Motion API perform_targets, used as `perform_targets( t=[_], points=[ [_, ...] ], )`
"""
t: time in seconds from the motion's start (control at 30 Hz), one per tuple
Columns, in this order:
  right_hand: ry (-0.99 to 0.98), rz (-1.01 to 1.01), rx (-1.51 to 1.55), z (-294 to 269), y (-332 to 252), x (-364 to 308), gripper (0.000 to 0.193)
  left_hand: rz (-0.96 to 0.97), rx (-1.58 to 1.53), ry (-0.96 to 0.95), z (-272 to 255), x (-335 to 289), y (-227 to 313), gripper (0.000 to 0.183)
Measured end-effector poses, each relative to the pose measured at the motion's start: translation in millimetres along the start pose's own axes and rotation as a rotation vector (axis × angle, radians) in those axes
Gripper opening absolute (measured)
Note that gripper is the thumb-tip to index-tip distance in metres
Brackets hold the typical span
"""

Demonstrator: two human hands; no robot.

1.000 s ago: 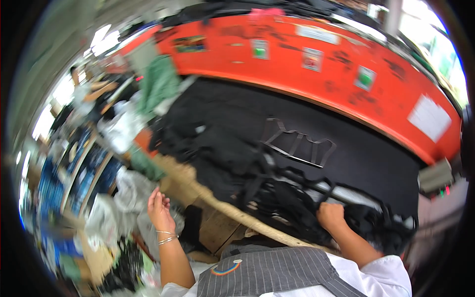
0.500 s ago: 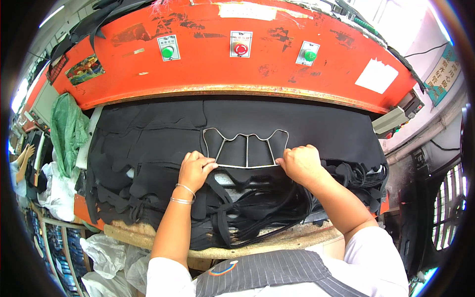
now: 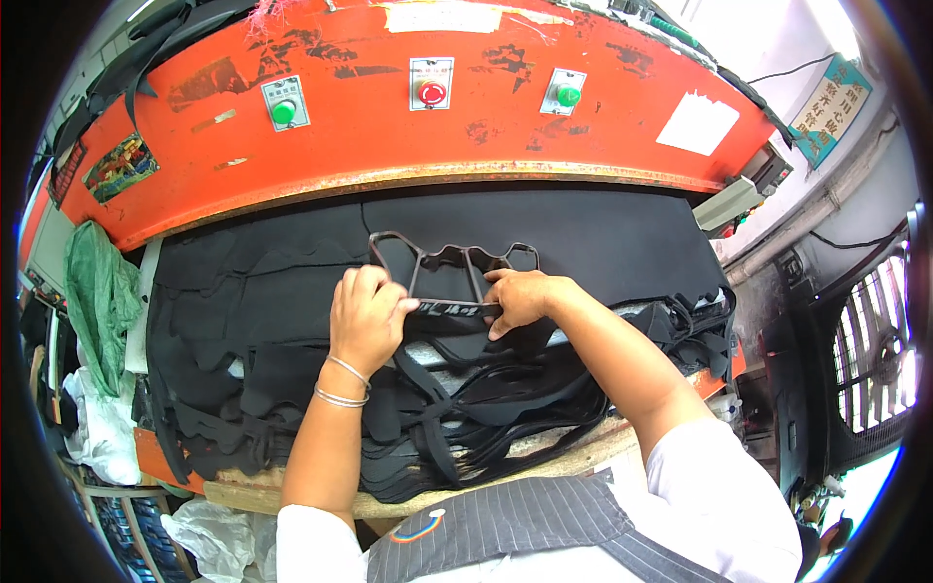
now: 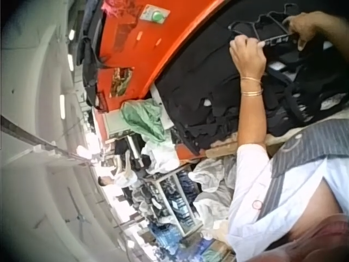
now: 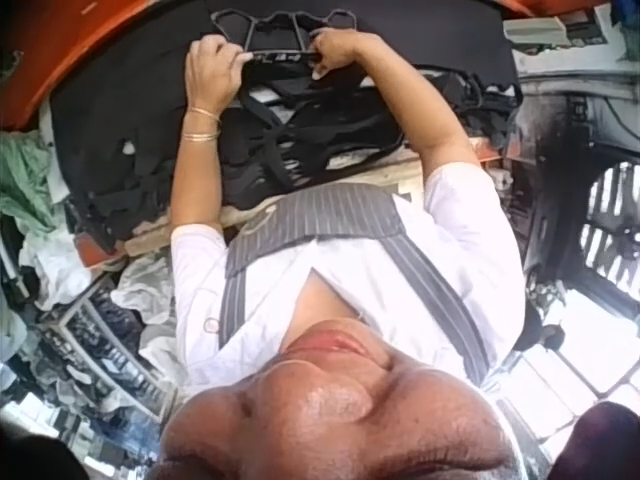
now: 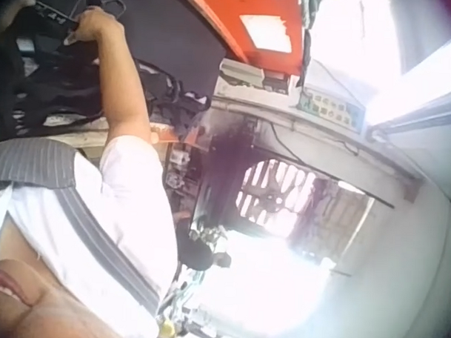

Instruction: Use a clicker press and metal dies to cut shoe components from a sheet of fabric.

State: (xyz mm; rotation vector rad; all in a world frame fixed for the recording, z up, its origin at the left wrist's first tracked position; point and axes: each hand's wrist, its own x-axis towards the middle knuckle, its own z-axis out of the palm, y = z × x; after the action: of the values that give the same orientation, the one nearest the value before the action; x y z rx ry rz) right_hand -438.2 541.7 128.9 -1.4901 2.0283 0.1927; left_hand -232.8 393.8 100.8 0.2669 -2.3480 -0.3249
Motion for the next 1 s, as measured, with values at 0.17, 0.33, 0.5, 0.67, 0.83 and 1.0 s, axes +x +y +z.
perform_targets(
  t=[0.17, 0.33, 0.5, 0.67, 0.83, 1.0],
  points=[
    [-0.031, -0.204, 0.281, -7.2, 23.0, 8.2, 0.027, -0.330, -0.503, 0.414, 36.8, 6.8, -0.7, 0.051],
    [0.122, -0.139, 0.095, -58.5, 18.4, -21.0, 0.032, -0.191, 0.045, -0.120, 81.6, -41.4, -10.2, 0.043],
    [0.130, 0.003, -0.062, -109.7, -5.2, -29.7, 0.041, -0.259, 0.037, -0.064, 72.0, -50.7, -9.8, 0.036],
    [0.230, -0.050, -0.142, -67.2, 41.0, 18.0, 0.043, -0.220, 0.045, -0.029, 77.3, -52.2, -8.0, 0.038],
    [0.332, -0.183, -0.258, -32.8, 50.8, 57.7, 0.044, -0.218, 0.028, -0.028, 74.7, -55.9, -4.2, 0.039],
    [0.500, -0.269, -0.392, -27.6, 60.6, 82.5, 0.032, -0.256, -0.165, 0.023, 70.4, -39.9, -11.7, 0.026]
  ],
)
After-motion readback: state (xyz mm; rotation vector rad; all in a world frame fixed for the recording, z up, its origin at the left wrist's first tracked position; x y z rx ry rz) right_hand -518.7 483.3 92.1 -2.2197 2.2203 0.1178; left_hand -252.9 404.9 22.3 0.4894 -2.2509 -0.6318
